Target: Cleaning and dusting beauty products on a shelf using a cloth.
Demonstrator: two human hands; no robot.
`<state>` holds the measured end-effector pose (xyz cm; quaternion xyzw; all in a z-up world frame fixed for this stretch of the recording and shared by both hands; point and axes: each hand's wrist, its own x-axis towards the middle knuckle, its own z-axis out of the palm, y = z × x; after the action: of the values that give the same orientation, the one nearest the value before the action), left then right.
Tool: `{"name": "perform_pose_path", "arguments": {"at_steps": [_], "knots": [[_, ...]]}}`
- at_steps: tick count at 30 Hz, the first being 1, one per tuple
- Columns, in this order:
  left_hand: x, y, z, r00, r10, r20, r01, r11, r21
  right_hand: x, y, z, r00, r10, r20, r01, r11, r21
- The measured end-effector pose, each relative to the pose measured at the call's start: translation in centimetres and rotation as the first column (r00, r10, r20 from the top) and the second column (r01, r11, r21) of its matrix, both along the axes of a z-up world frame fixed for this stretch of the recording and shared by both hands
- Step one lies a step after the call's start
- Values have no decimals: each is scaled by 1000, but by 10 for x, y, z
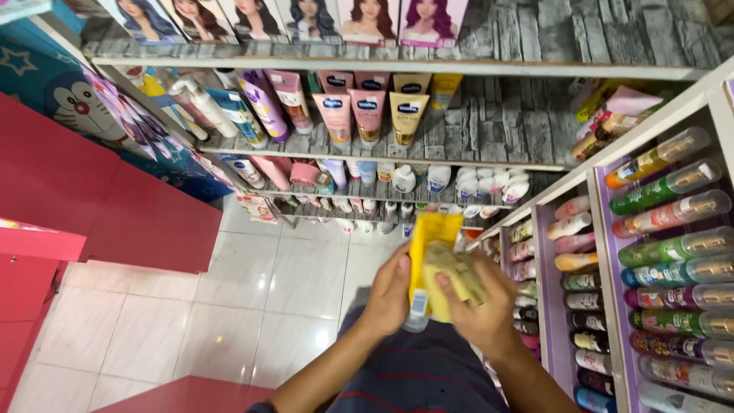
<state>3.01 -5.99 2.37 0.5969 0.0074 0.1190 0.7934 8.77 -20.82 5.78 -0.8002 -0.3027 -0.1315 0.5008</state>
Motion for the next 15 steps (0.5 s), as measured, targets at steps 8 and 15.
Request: {"name": "perform_pose_path", "arguments": {"at_steps": [8,15], "knots": [[8,-14,-18,990,26,139,-31,999,40,26,-4,4,984,-95,148,93,995,25],[14,-2,-14,989,64,130,-70,997,36,18,-6,-26,995,-38,90,28,994,101]]}}
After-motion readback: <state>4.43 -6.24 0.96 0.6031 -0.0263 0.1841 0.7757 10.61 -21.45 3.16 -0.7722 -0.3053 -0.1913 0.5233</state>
